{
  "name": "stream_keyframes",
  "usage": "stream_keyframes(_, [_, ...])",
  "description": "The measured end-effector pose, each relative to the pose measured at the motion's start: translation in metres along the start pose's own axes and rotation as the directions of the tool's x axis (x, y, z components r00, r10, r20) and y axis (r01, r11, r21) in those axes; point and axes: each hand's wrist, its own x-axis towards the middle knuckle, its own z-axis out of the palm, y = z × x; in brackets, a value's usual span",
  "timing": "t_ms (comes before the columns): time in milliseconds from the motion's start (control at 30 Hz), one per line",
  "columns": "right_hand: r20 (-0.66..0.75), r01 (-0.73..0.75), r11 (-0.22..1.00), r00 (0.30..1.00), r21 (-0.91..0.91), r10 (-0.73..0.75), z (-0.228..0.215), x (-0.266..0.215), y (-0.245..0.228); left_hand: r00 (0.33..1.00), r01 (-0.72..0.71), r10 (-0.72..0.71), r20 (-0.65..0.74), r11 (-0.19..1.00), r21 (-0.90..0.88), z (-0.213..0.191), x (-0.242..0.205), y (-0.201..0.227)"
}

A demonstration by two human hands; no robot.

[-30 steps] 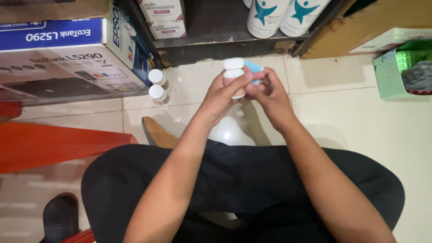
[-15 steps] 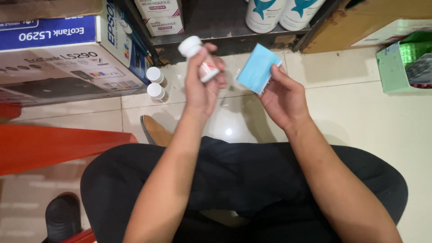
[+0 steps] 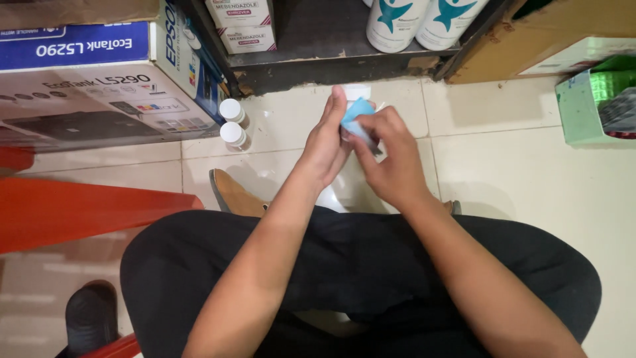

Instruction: Cleaning and organizing pharmaceutical pill bottles on a shelf.

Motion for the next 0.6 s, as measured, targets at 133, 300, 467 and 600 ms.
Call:
stream_keyframes(133, [-0.010,-0.096,0.991,0.995,0.096,0.098,0.005,0.002,0.004,0.994,0.016,-0.002,0.110,0.992,-0.125,-0.022,0.018,-0.024])
stream_keyframes(300, [-0.086,-0.234,0.917,0.958,0.324,0.275,0.006,0.002,0.009,0.987,0.019,0.000,0.158,0.992,-0.121,-0.021,0.018,-0.021])
stream_keyframes(467, [-0.095,-0.254,0.912,0.950,0.322,0.298,0.008,-0.004,0.008,0.988,0.034,-0.025,0.152,0.998,-0.055,-0.025,0.021,-0.029])
stream_keyframes(600, [-0.098,-0.310,0.860,0.920,0.405,0.379,0.013,-0.004,0.001,0.981,0.121,-0.104,0.165,0.987,-0.102,-0.030,0.024,-0.034])
